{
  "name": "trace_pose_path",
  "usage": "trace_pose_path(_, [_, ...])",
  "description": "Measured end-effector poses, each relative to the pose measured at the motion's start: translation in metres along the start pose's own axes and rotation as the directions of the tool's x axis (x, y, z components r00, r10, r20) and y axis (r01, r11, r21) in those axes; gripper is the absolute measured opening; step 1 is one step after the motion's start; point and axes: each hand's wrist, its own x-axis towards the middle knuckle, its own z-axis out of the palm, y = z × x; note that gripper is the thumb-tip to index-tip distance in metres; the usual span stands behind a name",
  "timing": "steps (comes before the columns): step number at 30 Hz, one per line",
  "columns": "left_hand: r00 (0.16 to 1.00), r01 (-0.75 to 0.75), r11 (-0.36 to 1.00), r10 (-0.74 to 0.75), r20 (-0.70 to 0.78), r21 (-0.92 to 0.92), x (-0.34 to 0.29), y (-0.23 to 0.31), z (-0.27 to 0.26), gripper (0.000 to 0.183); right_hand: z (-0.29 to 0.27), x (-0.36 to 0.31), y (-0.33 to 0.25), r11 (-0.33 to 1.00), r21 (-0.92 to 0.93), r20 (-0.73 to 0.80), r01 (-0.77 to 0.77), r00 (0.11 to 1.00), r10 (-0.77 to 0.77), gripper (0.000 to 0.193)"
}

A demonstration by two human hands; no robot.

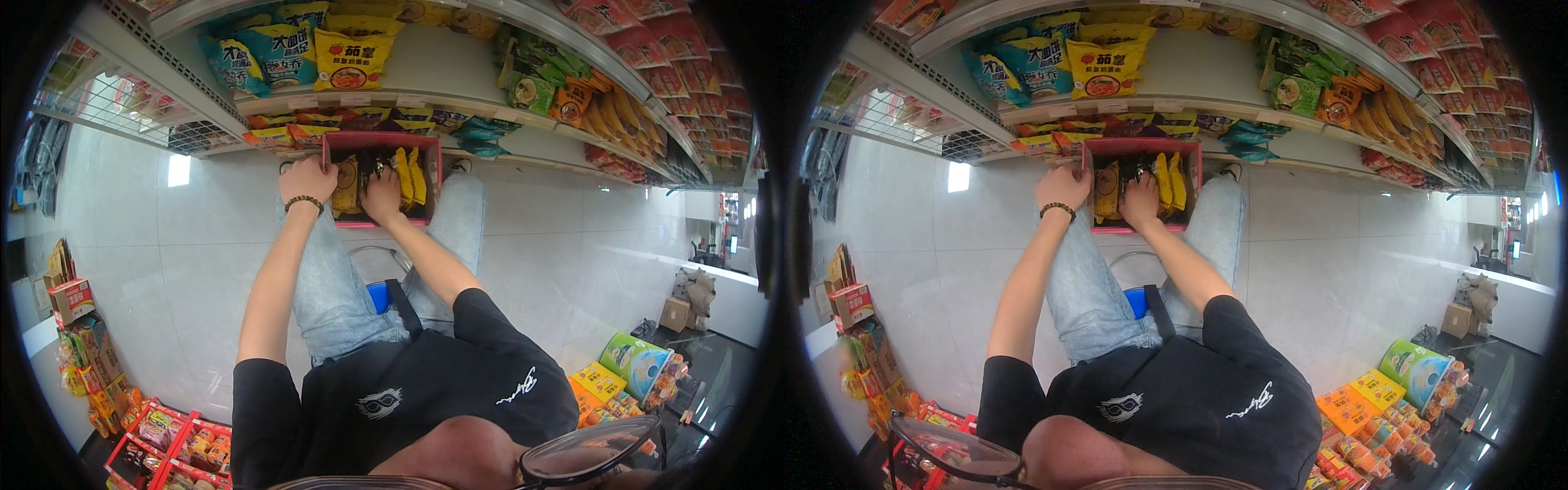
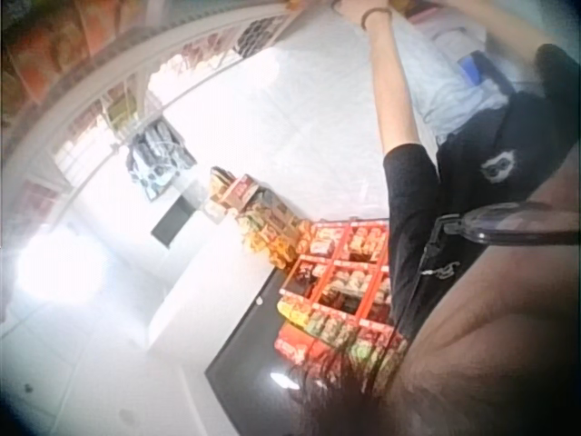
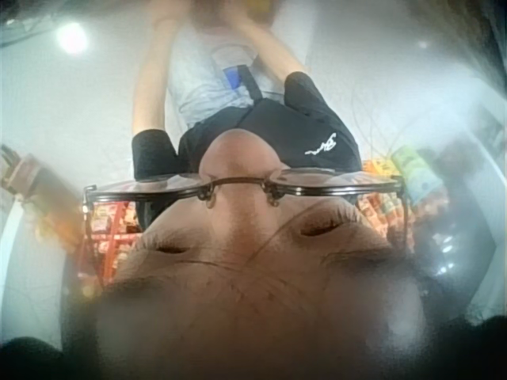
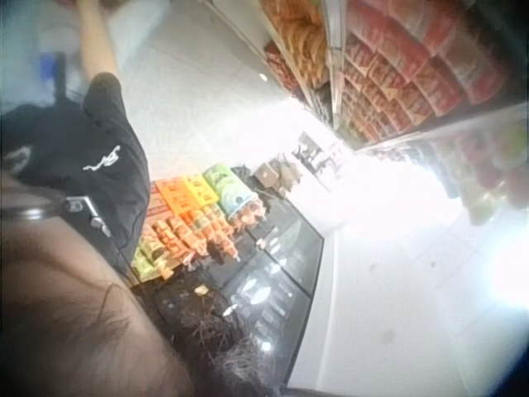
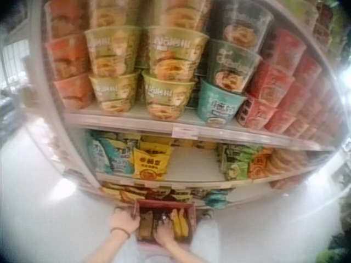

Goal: The person takes various snack packages from a pink box on their lap and places them onto a grocery store shelf, organizing and grouping similar items together.

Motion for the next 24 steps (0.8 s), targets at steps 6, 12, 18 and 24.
trace_pose_path(6, [1.000,0.023,1.000,-0.023,-0.008,0.001,0.000,-0.003,0.000,0.033,0.003,0.001,-0.015,0.994,-0.110,0.106,-0.021,0.994,0.033,0.035])
trace_pose_path(12, [1.000,0.012,1.000,-0.013,0.017,0.007,0.002,-0.001,0.000,0.036,0.011,0.002,-0.003,0.985,-0.172,0.239,0.017,0.971,0.025,0.028])
trace_pose_path(18, [1.000,0.002,1.000,-0.002,0.019,0.010,0.001,0.005,0.000,0.035,-0.001,0.004,-0.009,0.990,0.135,-0.033,0.038,0.999,-0.033,0.012])
trace_pose_path(24, [1.000,-0.007,0.999,0.006,-0.026,-0.050,0.000,-0.001,0.004,0.035,-0.100,0.020,0.001,0.881,0.463,0.056,-0.097,0.995,0.080,0.009])
